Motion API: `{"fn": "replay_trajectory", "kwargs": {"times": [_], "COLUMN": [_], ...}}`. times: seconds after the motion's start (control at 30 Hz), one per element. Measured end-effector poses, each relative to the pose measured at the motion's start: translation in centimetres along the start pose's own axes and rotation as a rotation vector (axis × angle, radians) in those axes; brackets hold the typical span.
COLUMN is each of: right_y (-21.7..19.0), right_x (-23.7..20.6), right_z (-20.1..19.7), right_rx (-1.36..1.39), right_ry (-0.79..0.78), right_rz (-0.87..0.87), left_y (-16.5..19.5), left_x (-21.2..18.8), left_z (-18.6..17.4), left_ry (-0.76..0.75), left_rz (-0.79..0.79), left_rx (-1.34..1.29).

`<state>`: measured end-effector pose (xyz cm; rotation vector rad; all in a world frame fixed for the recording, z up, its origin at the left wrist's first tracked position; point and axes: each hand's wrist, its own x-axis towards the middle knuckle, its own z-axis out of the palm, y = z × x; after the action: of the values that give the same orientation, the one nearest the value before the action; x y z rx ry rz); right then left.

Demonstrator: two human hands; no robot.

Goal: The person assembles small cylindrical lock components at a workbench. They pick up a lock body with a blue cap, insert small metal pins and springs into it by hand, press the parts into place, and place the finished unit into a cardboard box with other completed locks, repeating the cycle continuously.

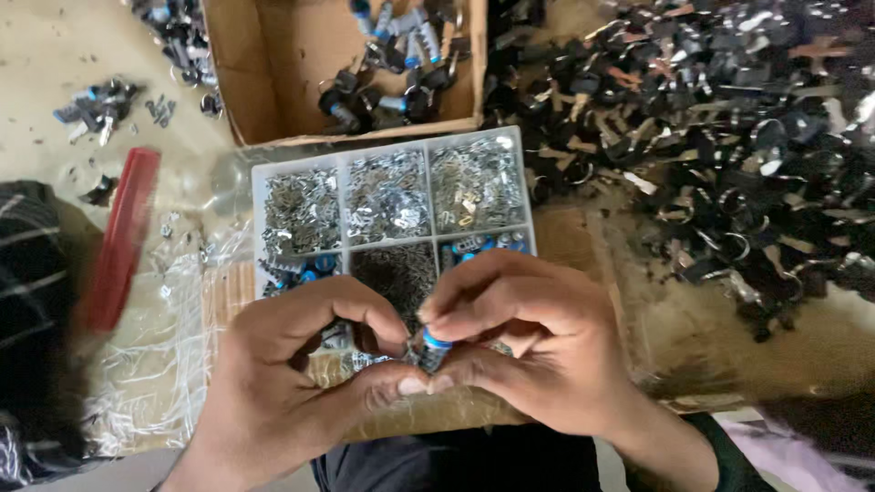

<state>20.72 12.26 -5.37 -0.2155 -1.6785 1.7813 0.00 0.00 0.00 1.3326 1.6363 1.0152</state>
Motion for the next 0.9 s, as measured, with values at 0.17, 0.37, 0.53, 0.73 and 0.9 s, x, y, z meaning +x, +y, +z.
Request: {"fn": "replay_trajectory", "kwargs": {"times": [0.17, 0.37, 0.53, 0.73, 0.9], "right_y": [-0.5, 2.4, 2.9, 2.1, 5.0], "right_x": [-10.0, -16.9, -19.3, -16.4, -22.9], "right_z": [-3.5, -3.5, -2.1, -1.1, -2.5], "right_rx": [0.128, 0.227, 0.178, 0.244, 0.158], "right_ry": [0.466, 0.862, 0.845, 0.818, 0.696], "right_rz": [-0.007, 0.117, 0.103, 0.164, 0.122], "left_y": [2.5, 1.2, 2.1, -0.6, 0.4], "left_x": [3.7, 19.1, 20.7, 6.0, -2.6], "left_z": [3.1, 16.5, 16.3, 0.7, -3.6], "left_ry": [0.17, 0.066, 0.178, 0.023, -0.441], "left_rz": [0.615, 0.826, 0.918, 0.877, 0.539], "left_rx": [0.632, 1.087, 1.08, 0.788, 0.551]}}
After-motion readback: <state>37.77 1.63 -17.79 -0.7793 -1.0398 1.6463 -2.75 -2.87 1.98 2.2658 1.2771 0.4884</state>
